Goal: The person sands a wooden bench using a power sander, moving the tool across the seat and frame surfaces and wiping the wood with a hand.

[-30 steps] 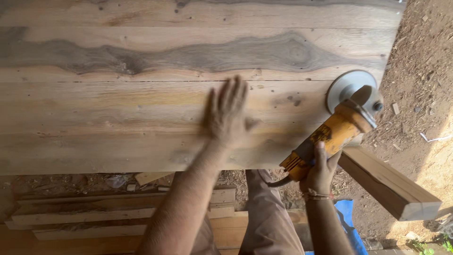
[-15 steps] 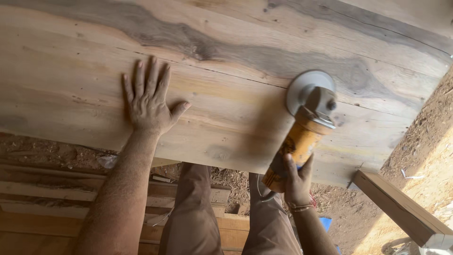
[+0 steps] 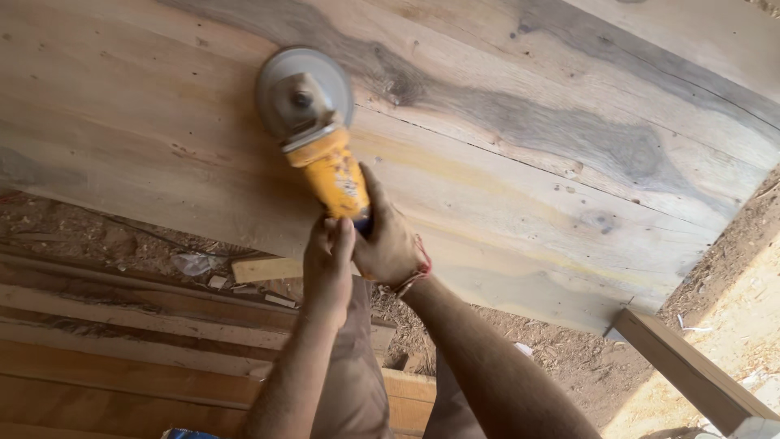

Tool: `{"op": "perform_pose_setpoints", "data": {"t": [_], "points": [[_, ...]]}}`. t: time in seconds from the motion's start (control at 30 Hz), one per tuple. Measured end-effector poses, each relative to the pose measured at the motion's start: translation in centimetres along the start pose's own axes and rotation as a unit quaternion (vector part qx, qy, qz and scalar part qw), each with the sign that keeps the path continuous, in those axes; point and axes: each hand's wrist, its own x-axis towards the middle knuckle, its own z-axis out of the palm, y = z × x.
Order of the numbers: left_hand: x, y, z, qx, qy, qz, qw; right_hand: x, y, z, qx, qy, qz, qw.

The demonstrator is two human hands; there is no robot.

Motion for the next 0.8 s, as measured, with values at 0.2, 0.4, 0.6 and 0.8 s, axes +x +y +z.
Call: {"op": "perform_pose_setpoints", "data": {"t": [0.2,0.4,0.6,0.8], "points": [[0.7,3.2,5.2,-0.151,-0.036,-0.009,0.988,-3.3,2.8,-3.2,-0.046,0.025,-0.059,0.997],[-3.4,-1.2,17.0,-0.069,-0.165,0.027,0.984,-9.8,9.9,-11.3,0.017,0.041,0.24,0.97],[-7.9,-4.1,29.3,0.056,-0.264,0.005,0.963,-17.4,20.2,-19.3,0.075,0.196,0.112,0.971],[-11.5,-7.0,39.4,0.215,-0.356,0.056,0.908,-23.3,28.0,-22.8,0.2,0.325,0.159,0.91]]}}
